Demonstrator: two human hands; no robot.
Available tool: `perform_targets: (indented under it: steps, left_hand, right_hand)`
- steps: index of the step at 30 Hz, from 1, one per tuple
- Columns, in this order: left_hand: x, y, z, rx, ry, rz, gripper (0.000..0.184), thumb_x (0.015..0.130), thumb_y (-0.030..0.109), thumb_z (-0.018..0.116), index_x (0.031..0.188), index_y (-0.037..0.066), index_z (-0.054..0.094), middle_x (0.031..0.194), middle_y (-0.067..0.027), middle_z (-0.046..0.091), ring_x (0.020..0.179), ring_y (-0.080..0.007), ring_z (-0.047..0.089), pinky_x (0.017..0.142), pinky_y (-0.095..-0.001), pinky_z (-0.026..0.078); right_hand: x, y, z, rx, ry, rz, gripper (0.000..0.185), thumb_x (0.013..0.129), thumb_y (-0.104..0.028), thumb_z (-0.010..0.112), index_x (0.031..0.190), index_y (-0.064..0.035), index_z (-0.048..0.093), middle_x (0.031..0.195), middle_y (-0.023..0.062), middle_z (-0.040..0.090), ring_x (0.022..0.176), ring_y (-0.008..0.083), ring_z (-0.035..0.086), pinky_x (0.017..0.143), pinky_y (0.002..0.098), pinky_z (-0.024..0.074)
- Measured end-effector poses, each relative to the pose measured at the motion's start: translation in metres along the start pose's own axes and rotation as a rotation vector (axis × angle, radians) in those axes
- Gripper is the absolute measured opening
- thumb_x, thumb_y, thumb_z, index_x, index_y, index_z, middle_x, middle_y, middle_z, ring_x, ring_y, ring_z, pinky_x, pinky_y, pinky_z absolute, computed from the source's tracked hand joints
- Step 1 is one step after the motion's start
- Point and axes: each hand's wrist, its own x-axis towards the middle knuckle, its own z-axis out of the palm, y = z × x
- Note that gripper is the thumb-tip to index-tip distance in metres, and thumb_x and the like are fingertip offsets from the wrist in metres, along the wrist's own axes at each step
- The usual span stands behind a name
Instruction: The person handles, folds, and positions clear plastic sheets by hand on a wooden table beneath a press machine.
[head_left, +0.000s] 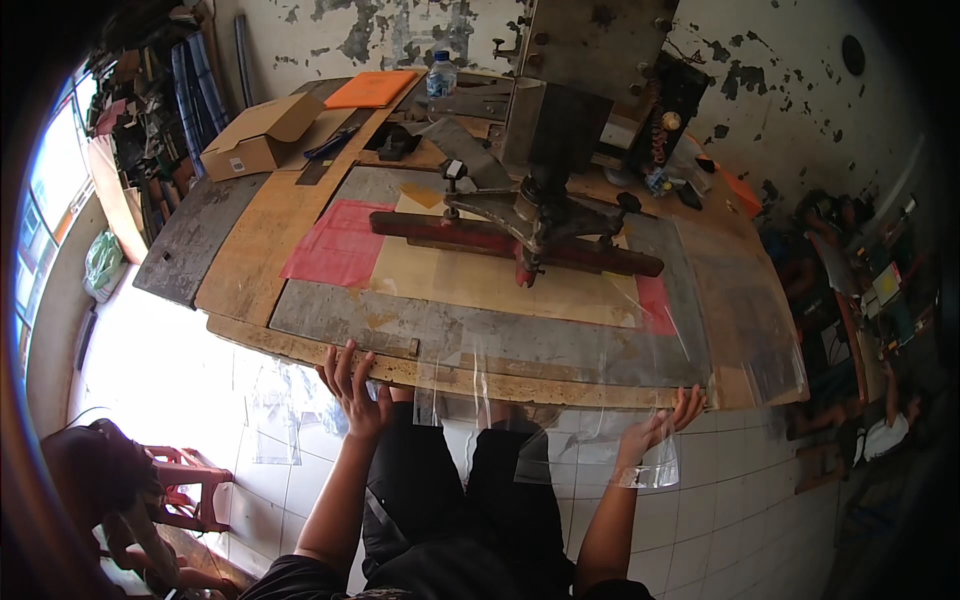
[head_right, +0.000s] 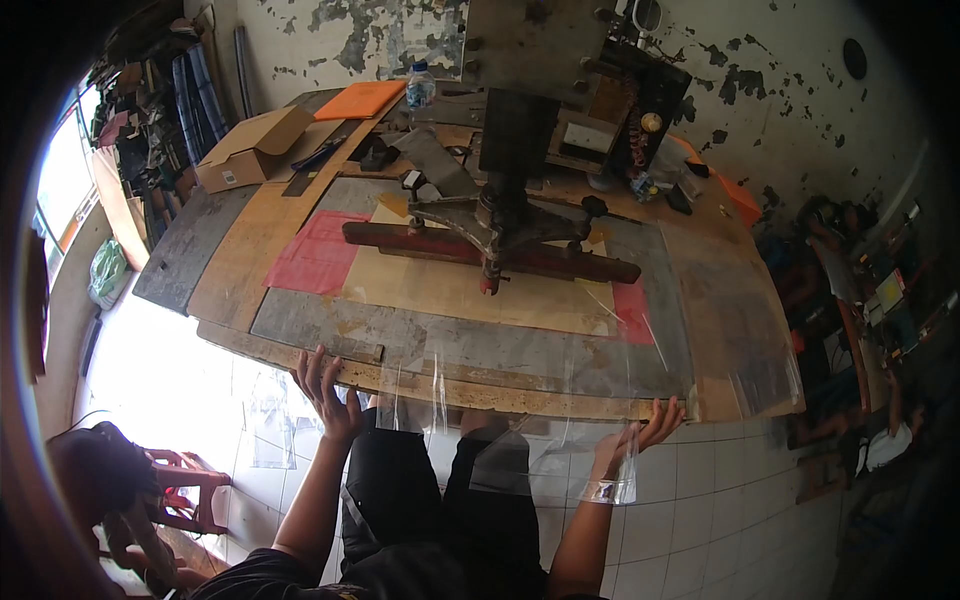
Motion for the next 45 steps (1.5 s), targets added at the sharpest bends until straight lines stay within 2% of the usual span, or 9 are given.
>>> perform_targets:
  steps: [22, 25, 33, 45]
  left_hand:
    - [0.001, 0.001, 0.000, -0.009, 0.013, 0.004, 0.047, 0.102, 0.039, 0.052, 0.142, 0.015, 0.056, 0.156, -0.0166, 0.046, 0.150, -0.0465, 0.034, 0.123, -0.0672, 0.016]
    - [0.000, 0.001, 0.001, -0.006, 0.012, 0.002, 0.047, 0.103, 0.040, 0.052, 0.142, 0.015, 0.056, 0.156, -0.0166, 0.046, 0.150, -0.0463, 0.034, 0.123, -0.0672, 0.016]
    - [0.001, 0.002, 0.001, -0.008, 0.013, 0.002, 0.046, 0.103, 0.040, 0.051, 0.142, 0.015, 0.055, 0.156, -0.0162, 0.046, 0.150, -0.0460, 0.034, 0.124, -0.0668, 0.015]
    - [0.001, 0.002, 0.000, -0.003, 0.007, -0.004, 0.045, 0.102, 0.037, 0.052, 0.141, 0.015, 0.056, 0.155, -0.0162, 0.047, 0.150, -0.0461, 0.034, 0.124, -0.0661, 0.014]
  right_hand:
    - [0.001, -0.001, 0.000, -0.009, 0.004, 0.003, 0.078, 0.110, -0.063, 0.023, 0.142, 0.0016, 0.054, 0.161, 0.0212, 0.040, 0.158, 0.0427, 0.018, 0.126, 0.0616, 0.0139]
    - [-0.003, 0.009, 0.003, 0.017, -0.005, 0.030, 0.079, 0.110, -0.064, 0.023, 0.143, 0.0015, 0.053, 0.160, 0.0216, 0.041, 0.158, 0.0429, 0.019, 0.126, 0.0612, 0.0155]
    - [-0.010, 0.026, 0.007, 0.042, -0.016, 0.048, 0.082, 0.110, -0.064, 0.023, 0.145, 0.0041, 0.050, 0.154, 0.0242, 0.045, 0.153, 0.0425, 0.030, 0.123, 0.0566, 0.0265]
    - [-0.002, 0.007, 0.004, 0.025, 0.010, 0.014, 0.076, 0.111, -0.060, 0.025, 0.143, 0.0025, 0.053, 0.159, 0.0227, 0.041, 0.156, 0.0438, 0.022, 0.125, 0.0598, 0.0200]
